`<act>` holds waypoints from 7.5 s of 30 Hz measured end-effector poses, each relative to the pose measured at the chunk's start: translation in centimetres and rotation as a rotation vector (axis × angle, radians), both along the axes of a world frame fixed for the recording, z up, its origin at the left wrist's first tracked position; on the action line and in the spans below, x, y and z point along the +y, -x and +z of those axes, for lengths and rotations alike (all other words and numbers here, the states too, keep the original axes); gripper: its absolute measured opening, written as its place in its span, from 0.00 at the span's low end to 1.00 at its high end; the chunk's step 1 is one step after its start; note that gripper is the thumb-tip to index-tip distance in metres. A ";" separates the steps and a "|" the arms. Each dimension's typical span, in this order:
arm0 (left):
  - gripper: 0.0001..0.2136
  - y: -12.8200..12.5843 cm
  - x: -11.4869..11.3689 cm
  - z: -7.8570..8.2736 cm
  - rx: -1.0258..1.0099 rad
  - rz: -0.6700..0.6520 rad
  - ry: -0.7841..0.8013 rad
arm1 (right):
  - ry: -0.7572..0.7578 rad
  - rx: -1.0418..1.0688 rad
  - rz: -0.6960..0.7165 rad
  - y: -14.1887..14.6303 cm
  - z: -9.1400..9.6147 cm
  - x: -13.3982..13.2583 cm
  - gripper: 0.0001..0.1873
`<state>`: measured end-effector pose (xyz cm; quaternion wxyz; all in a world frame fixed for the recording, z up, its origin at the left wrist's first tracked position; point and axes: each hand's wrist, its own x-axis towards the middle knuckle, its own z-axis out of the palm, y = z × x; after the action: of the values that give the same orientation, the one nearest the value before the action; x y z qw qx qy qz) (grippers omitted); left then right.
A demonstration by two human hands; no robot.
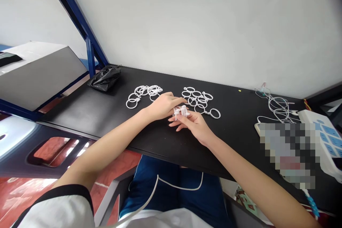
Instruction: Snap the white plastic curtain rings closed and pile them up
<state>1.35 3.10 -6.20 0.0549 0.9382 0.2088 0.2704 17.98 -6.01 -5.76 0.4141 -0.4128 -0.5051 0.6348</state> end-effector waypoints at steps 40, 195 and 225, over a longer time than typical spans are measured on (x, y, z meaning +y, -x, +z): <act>0.13 -0.2 -1.0 1.7 -0.132 -0.319 1.006 | -0.197 0.011 0.019 0.1 0.8 -1.2 0.21; 0.09 -2.6 0.5 -1.0 0.057 0.108 0.214 | -0.054 -0.986 -0.150 -13.1 2.5 3.7 0.03; 0.23 -3.1 0.5 -0.7 -0.609 0.137 1.482 | -0.340 -1.122 -0.452 -7.2 -1.5 4.2 0.13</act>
<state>4.45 3.64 -6.88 0.7011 0.5280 0.3671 0.3081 25.23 -1.76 -7.24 0.2698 -0.7081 -0.6395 0.1293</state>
